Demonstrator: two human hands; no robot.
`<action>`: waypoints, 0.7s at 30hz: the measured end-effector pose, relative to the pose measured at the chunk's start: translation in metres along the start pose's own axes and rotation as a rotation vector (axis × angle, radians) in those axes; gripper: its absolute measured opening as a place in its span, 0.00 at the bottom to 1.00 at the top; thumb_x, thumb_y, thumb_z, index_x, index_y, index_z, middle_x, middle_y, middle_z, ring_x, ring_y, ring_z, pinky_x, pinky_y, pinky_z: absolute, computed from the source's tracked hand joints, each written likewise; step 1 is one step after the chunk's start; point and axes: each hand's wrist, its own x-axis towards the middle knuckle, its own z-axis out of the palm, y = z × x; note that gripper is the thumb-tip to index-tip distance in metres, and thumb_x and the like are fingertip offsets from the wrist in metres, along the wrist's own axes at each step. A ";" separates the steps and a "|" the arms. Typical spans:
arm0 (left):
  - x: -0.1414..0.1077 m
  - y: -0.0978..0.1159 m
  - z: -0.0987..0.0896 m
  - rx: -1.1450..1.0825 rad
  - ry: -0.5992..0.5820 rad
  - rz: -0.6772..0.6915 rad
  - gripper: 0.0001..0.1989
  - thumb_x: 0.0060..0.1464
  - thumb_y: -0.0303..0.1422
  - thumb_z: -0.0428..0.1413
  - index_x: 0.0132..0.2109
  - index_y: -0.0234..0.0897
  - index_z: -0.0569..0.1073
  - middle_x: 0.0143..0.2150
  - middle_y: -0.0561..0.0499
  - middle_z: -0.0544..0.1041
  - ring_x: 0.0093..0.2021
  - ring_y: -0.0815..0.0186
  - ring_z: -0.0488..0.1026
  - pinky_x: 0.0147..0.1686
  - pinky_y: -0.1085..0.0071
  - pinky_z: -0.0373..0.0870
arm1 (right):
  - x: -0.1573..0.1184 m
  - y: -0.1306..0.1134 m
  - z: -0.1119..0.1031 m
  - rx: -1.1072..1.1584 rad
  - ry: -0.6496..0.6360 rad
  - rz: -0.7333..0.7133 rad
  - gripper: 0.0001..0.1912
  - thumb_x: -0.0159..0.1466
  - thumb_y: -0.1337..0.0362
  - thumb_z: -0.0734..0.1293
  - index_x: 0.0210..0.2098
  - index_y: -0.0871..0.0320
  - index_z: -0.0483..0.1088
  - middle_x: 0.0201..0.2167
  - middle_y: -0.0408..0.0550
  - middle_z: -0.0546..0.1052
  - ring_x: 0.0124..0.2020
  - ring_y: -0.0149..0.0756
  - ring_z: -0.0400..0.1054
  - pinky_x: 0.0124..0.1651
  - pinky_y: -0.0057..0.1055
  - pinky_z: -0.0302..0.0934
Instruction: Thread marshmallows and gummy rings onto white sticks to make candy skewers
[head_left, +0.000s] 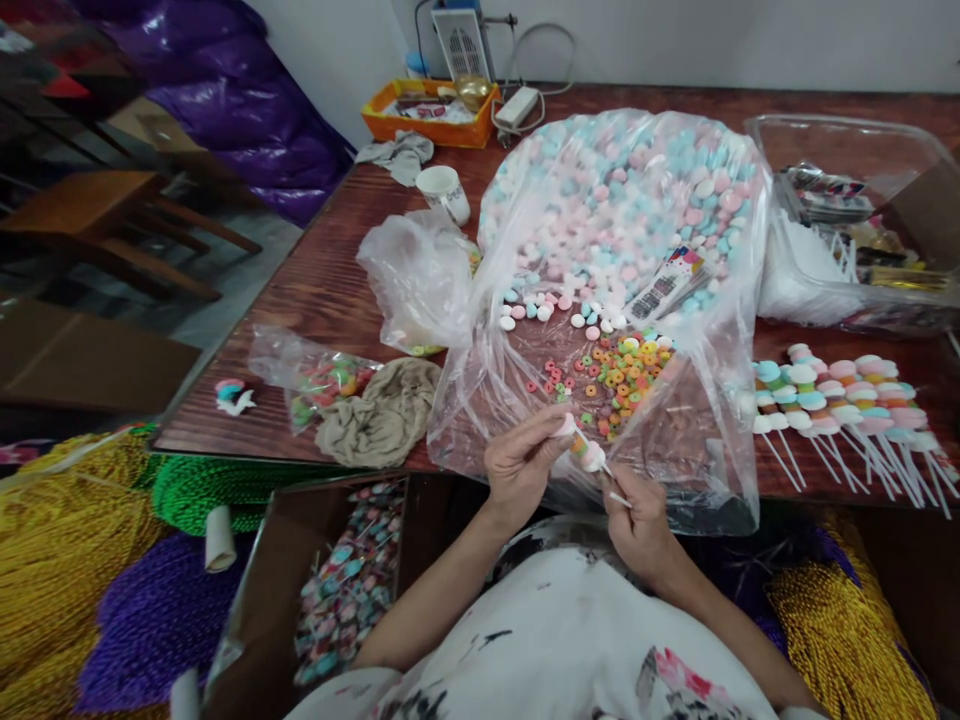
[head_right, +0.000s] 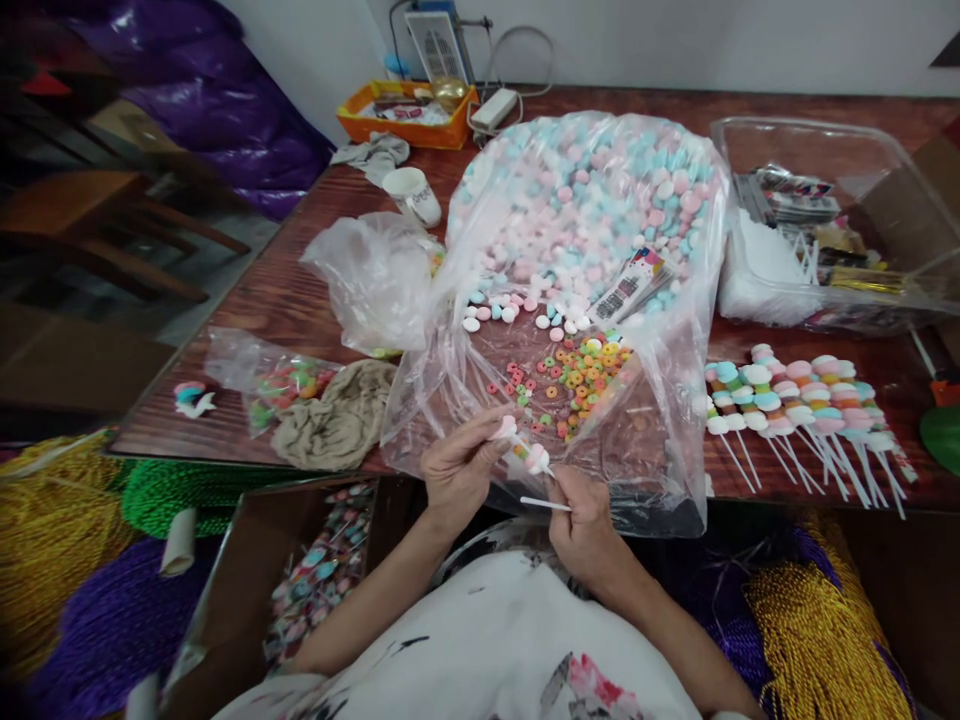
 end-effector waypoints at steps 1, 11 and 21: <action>0.000 0.002 0.001 0.023 -0.007 0.019 0.09 0.51 0.28 0.64 0.41 0.45 0.82 0.47 0.49 0.82 0.47 0.59 0.80 0.50 0.59 0.78 | 0.000 -0.001 0.000 0.009 0.007 0.003 0.12 0.68 0.71 0.56 0.40 0.58 0.71 0.24 0.42 0.68 0.23 0.29 0.60 0.28 0.27 0.54; -0.013 0.002 0.012 0.008 -0.148 0.020 0.10 0.56 0.29 0.61 0.45 0.42 0.81 0.46 0.46 0.82 0.47 0.59 0.80 0.49 0.63 0.77 | 0.005 -0.003 0.007 0.011 0.057 -0.045 0.11 0.66 0.73 0.57 0.40 0.57 0.70 0.24 0.41 0.69 0.23 0.29 0.60 0.29 0.27 0.55; 0.056 -0.005 0.007 0.030 -0.203 -0.210 0.16 0.58 0.39 0.58 0.51 0.39 0.78 0.46 0.46 0.82 0.38 0.63 0.80 0.40 0.67 0.78 | -0.001 0.036 -0.027 -0.057 0.268 0.145 0.09 0.67 0.67 0.60 0.30 0.57 0.66 0.20 0.37 0.62 0.21 0.27 0.56 0.28 0.26 0.51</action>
